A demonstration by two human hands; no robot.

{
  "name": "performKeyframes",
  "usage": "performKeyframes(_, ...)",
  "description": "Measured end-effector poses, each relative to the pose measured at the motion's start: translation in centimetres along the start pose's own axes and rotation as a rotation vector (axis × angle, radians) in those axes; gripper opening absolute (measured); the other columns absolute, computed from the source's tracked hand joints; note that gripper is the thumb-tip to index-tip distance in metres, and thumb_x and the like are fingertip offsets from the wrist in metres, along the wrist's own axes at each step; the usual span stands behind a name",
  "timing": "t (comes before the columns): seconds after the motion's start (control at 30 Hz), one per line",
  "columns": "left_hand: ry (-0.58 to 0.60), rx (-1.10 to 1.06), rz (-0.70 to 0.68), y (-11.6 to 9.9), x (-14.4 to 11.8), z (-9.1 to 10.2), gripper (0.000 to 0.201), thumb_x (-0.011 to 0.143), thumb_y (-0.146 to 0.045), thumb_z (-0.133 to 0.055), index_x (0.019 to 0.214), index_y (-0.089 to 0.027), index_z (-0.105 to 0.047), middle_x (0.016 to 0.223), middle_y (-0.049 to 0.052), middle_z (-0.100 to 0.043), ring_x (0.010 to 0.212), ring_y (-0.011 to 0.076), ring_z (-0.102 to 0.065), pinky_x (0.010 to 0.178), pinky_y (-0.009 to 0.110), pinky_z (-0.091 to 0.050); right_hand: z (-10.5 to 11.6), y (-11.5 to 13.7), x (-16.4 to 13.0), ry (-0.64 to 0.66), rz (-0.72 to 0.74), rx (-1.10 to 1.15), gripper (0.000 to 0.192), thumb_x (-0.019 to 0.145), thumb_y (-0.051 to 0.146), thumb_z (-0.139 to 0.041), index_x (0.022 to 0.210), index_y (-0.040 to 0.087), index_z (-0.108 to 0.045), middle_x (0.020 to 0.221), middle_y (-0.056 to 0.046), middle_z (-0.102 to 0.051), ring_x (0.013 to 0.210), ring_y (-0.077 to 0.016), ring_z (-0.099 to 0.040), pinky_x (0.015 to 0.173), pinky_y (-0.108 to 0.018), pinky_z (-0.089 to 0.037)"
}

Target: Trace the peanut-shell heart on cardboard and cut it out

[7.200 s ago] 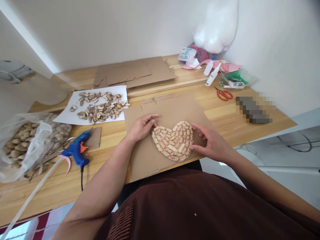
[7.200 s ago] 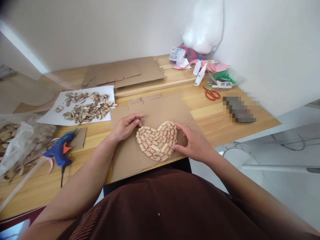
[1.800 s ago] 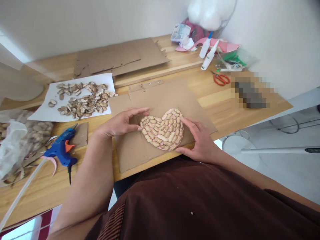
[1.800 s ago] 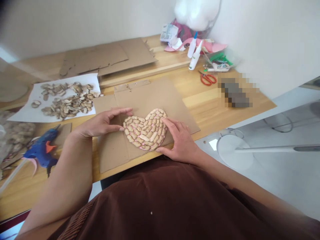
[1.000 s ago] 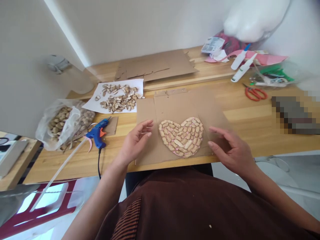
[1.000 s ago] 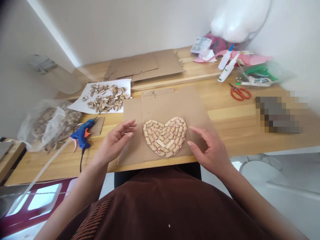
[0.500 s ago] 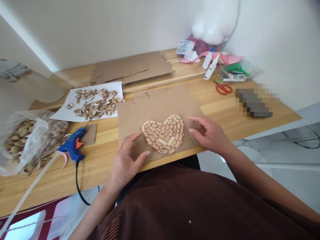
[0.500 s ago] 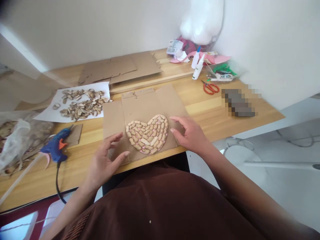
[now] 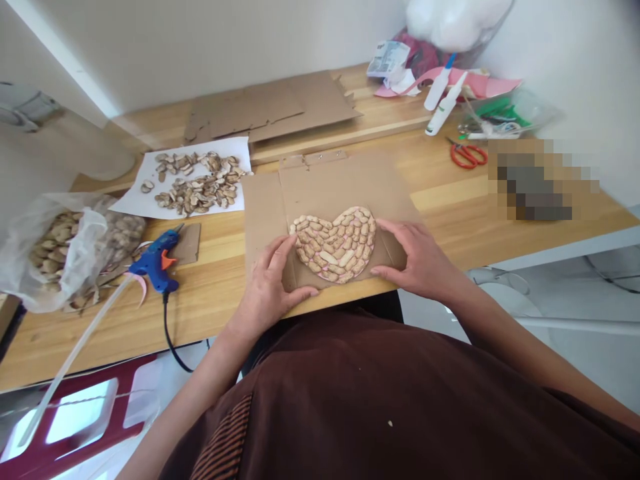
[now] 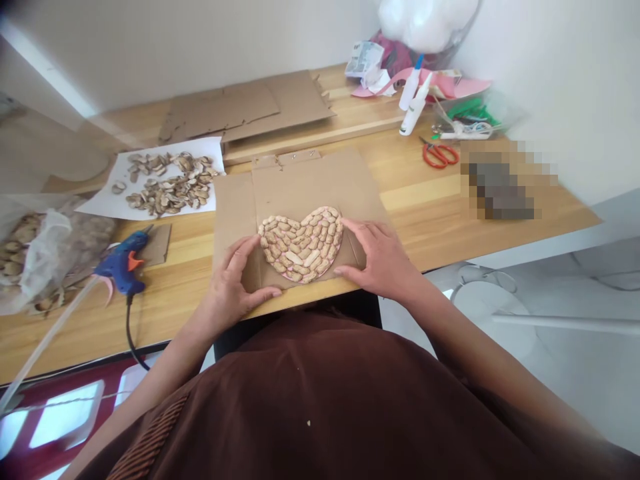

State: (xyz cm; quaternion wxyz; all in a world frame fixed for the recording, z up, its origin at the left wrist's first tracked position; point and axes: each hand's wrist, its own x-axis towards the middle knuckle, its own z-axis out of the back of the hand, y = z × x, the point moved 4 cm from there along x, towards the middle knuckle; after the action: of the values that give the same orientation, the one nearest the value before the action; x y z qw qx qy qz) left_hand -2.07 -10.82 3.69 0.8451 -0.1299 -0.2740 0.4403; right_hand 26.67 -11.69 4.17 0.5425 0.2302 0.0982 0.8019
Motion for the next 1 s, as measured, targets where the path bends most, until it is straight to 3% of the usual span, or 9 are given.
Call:
performKeyframes(0.13,-0.015,-0.01,-0.032,-0.4,0.0,0.3,0.081,0.078,-0.05,-0.075,0.146,-0.024,-0.041,0.139,0.013,-0.051,0.13,0.0289,-0.049,0.111,0.047,-0.04,-0.1,0.1,0.6,0.019,-0.02,-0.007,0.079,0.077,0.048,-0.072,0.145,0.019,-0.043,0.136,-0.013,-0.058,0.124,-0.0359,-0.052,0.108,-0.053,-0.038)
performKeyframes(0.43,0.094,0.045,-0.137,-1.0,-0.4,0.1,0.045,0.089,-0.043,-0.065,0.131,-0.03,-0.061,0.14,0.008,-0.057,0.129,0.0287,-0.049,0.107,0.048,-0.038,-0.4,0.1,0.8,-0.007,-0.021,-0.024,0.078,0.077,0.049,-0.072,0.144,0.02,-0.044,0.136,-0.013,-0.059,0.123,-0.0376,-0.053,0.106,-0.055,-0.04)
performKeyframes(1.0,0.1,0.052,-0.116,-0.9,-0.5,0.0,0.042,0.09,-0.044,-0.064,0.129,-0.031,-0.063,0.141,0.007,-0.056,0.127,0.0264,-0.05,0.104,0.045,-0.038,-0.5,0.3,1.2,-0.008,-0.041,-0.034,0.078,0.077,0.053,-0.07,0.144,0.021,-0.045,0.133,-0.013,-0.061,0.122,-0.0391,-0.053,0.105,-0.057,-0.038)
